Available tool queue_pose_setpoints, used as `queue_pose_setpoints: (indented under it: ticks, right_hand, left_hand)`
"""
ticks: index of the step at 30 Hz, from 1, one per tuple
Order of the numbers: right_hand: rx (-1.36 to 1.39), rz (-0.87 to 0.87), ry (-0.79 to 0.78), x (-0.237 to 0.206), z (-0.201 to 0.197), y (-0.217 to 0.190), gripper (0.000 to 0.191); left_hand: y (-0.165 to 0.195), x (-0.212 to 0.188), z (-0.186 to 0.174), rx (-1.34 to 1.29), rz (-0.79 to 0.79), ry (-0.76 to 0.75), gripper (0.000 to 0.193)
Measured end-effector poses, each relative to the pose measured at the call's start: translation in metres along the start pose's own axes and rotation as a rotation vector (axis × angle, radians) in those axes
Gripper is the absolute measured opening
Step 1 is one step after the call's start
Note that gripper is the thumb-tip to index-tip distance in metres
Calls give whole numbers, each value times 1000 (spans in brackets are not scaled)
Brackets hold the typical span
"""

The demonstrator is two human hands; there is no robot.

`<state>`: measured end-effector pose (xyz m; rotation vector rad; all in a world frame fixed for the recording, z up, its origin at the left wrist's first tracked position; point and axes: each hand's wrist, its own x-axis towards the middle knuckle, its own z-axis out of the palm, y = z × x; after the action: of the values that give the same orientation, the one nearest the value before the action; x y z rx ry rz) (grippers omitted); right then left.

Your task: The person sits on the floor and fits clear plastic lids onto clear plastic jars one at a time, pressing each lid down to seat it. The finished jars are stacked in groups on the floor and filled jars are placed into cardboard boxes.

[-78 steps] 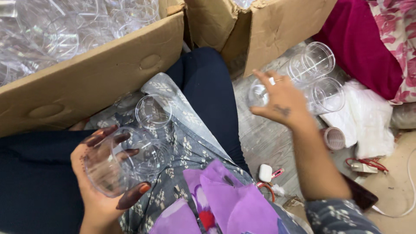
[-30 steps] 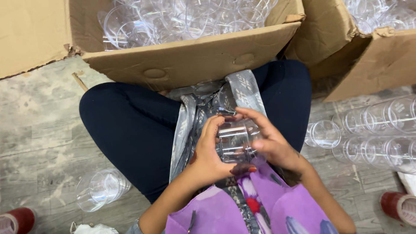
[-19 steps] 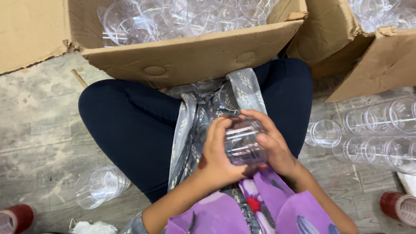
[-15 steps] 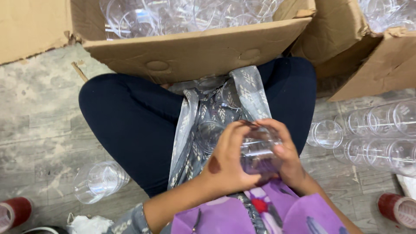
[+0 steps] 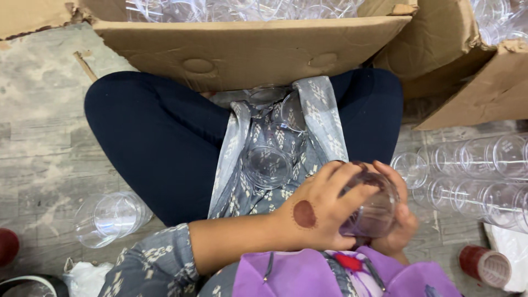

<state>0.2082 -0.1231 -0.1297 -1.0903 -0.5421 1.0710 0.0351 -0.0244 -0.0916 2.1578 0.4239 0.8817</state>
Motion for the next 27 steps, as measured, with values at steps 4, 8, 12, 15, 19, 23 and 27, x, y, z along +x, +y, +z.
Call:
queue_pose_setpoints:
  ticks: [4, 8, 12, 15, 19, 23, 27]
  right_hand:
    - [-70, 114, -186, 11, 7, -16, 98]
    - [-281, 163, -353, 17, 8, -24, 112]
    - [-228, 148, -286, 20, 3, -24, 112]
    - [-547, -77, -148, 31, -13, -38, 107]
    - [-1533, -462, 167, 44, -45, -67, 98]
    - [-1796, -410, 311, 45, -67, -75, 97]
    - [-1682, -309, 328, 40, -70, -70, 94]
  left_hand:
    - [-1, -3, -9, -67, -77, 44, 88]
    - [0, -5, -13, -71, -91, 66, 91]
    - [-12, -3, -12, 64, 47, -52, 91]
    - [-58, 8, -21, 212, 17, -224, 89]
    - [-136, 2, -47, 374, -441, 31, 49]
    - [-171, -7, -43, 493, -743, -24, 23]
    - [-162, -9, -46, 470, -773, 128, 20]
